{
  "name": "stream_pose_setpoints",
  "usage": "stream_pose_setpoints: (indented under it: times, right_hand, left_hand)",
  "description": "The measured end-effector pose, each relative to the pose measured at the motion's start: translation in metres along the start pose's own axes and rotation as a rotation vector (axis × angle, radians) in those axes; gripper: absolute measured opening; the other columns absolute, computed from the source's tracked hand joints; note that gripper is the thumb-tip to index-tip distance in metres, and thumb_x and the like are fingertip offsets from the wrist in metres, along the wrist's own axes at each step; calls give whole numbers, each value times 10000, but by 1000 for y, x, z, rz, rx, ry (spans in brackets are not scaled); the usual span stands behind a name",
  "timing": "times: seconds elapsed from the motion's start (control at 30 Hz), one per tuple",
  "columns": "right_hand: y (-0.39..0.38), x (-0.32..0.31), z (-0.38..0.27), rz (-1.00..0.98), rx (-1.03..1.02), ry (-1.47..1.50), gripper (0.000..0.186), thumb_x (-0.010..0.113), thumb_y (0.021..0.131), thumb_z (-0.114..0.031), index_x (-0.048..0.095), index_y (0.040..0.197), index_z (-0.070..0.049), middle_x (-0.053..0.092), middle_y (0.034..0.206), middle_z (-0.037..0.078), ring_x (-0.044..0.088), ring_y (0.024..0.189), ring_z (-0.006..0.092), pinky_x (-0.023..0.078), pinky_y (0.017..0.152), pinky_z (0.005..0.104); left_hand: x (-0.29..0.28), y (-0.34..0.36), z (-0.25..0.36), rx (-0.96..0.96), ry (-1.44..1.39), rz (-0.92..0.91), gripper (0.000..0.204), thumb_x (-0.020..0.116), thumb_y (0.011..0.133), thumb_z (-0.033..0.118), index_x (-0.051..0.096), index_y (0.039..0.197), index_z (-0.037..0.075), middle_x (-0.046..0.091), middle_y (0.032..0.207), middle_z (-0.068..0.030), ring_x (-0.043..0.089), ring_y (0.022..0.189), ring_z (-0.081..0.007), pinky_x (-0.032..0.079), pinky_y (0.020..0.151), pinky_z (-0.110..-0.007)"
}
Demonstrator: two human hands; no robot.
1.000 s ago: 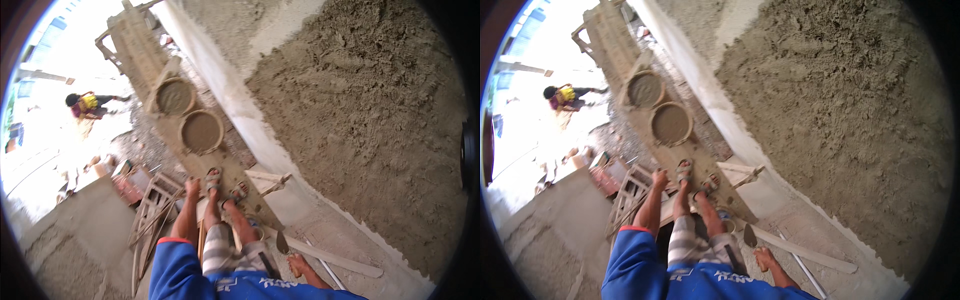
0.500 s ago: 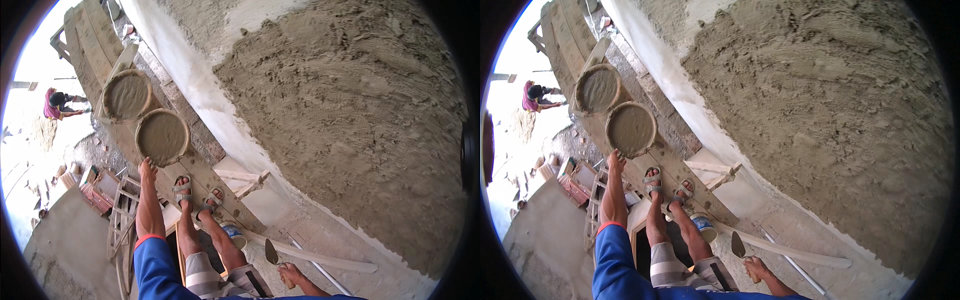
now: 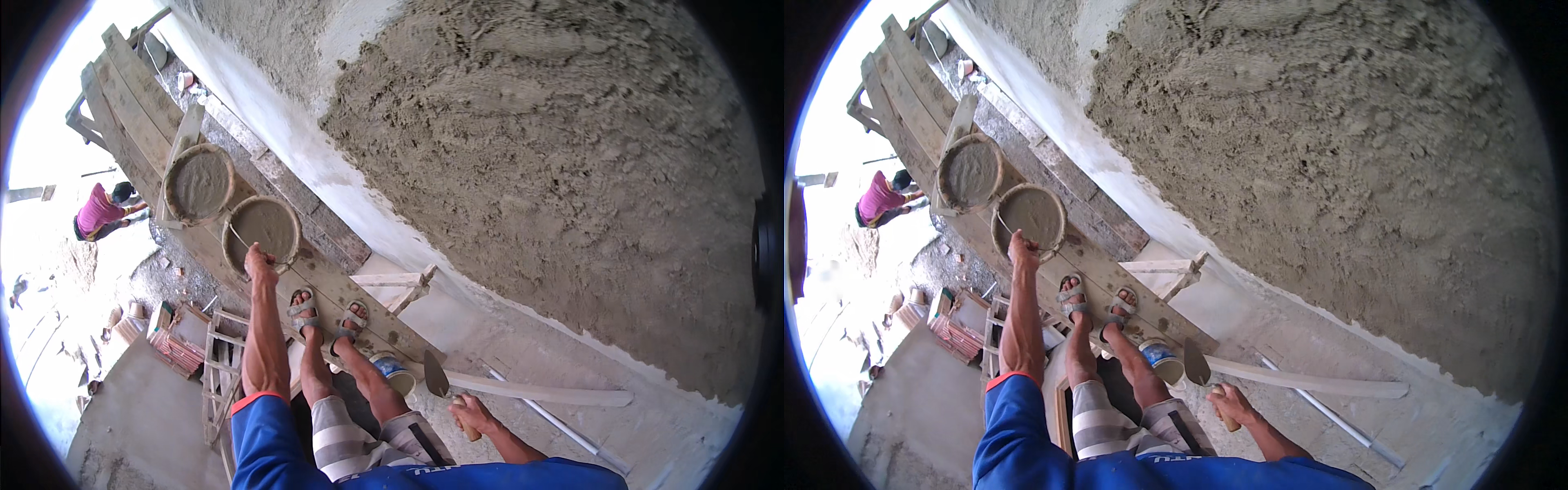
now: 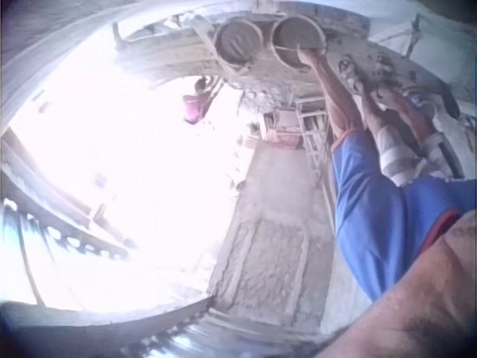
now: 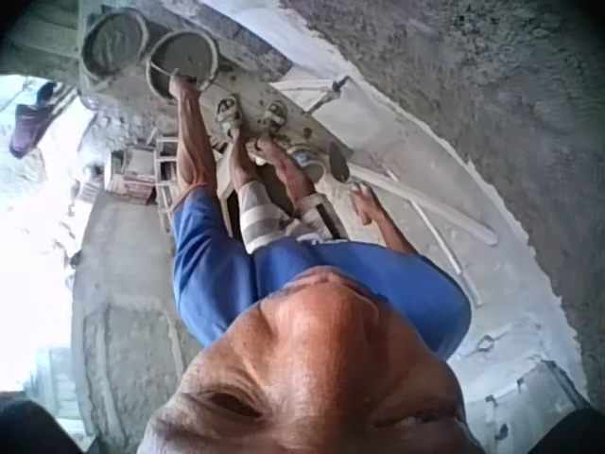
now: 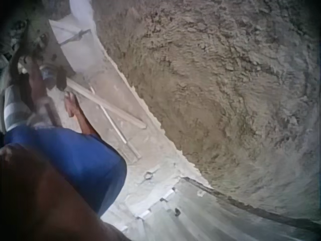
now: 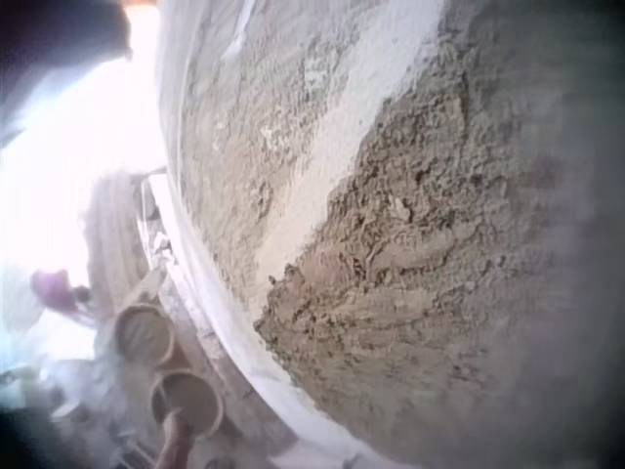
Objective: The person applies wet mortar to a wall using a trowel, repeatedly taking mortar from a bucket held in their other hand.
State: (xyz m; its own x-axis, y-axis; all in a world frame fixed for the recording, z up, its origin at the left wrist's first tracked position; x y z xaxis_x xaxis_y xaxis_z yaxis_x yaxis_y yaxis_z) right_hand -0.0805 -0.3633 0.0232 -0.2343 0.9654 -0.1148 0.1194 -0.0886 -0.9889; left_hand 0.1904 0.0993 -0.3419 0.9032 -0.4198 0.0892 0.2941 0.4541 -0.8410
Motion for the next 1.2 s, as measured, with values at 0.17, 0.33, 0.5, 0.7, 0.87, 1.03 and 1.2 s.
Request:
stream_pose_setpoints:
  times: [0.17, 0.33, 0.5, 0.7, 0.87, 1.03, 1.2]
  right_hand:
    - [-2, -3, 29, 55, -13, 6, 318, 652, 848, -229, 498, 1009, -1, 526, 629, 40, 525, 484, 121, 452, 426, 296]
    - [6, -3, 33, 136, -53, -172, 426, 657, 833, -223, 522, 1146, 33, 571, 654, 57, 543, 509, 116, 450, 443, 293]
    - [31, -4, 15, 129, -131, -328, 484, 663, 813, -238, 527, 1191, 31, 596, 689, 67, 553, 535, 127, 462, 493, 306]
    - [94, 22, -77, 235, -401, -879, 457, 634, 816, -276, 493, 1179, -35, 637, 902, 270, 602, 869, 468, 490, 726, 530]
    - [184, 77, -178, 193, -640, -1202, 286, 603, 828, -221, 514, 1037, -46, 629, 825, 257, 605, 802, 457, 476, 688, 551]
    - [247, 117, -239, 312, -804, -1353, 261, 543, 803, -190, 573, 995, -16, 636, 793, 268, 618, 773, 452, 490, 688, 540]
    - [299, 138, -265, 289, -720, -1456, 225, 531, 765, -130, 615, 902, 26, 641, 803, 277, 639, 794, 429, 517, 710, 493]
  left_hand:
    - [4, -38, -25, 15, 158, 157, 191, 599, 822, 216, 506, 713, 90, 428, 577, -27, 419, 452, -146, 376, 440, -302]
    - [-5, -66, -64, 72, 208, 105, 266, 582, 832, 239, 450, 634, 119, 367, 506, -15, 399, 423, -166, 358, 419, -320]
    - [-21, -88, -91, 63, 311, 128, 290, 563, 842, 245, 466, 596, 127, 396, 537, 1, 372, 445, -146, 333, 435, -336]
    - [-54, -105, -119, 36, 231, 76, 273, 534, 887, 224, 488, 653, 92, 423, 568, -15, 426, 497, -147, 398, 489, -295]
    - [-122, -69, -114, 76, 245, 127, 141, 548, 871, 191, 539, 874, 51, 468, 629, -29, 468, 555, -136, 436, 533, -289]
    - [-191, -95, -124, 182, 610, 492, 345, 577, 833, 128, 483, 1151, 29, 549, 964, -118, 543, 858, -153, 455, 709, -293]
    - [-153, -192, -158, 7, 230, -91, 394, 574, 838, 144, 506, 1179, -42, 577, 986, -114, 539, 920, -188, 444, 824, -321]
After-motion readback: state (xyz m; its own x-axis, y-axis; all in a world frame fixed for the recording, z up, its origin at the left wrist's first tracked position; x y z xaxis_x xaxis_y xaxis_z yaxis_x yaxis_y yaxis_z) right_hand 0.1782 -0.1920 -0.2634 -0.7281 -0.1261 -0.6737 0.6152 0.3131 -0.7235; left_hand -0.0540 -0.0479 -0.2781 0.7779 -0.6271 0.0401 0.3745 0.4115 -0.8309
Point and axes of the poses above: each hand's wrist, its own y-axis towards the middle knuckle, its own x-axis out of the palm, z = x × y, the point moved 2 cm from there along y, towards the middle knuckle
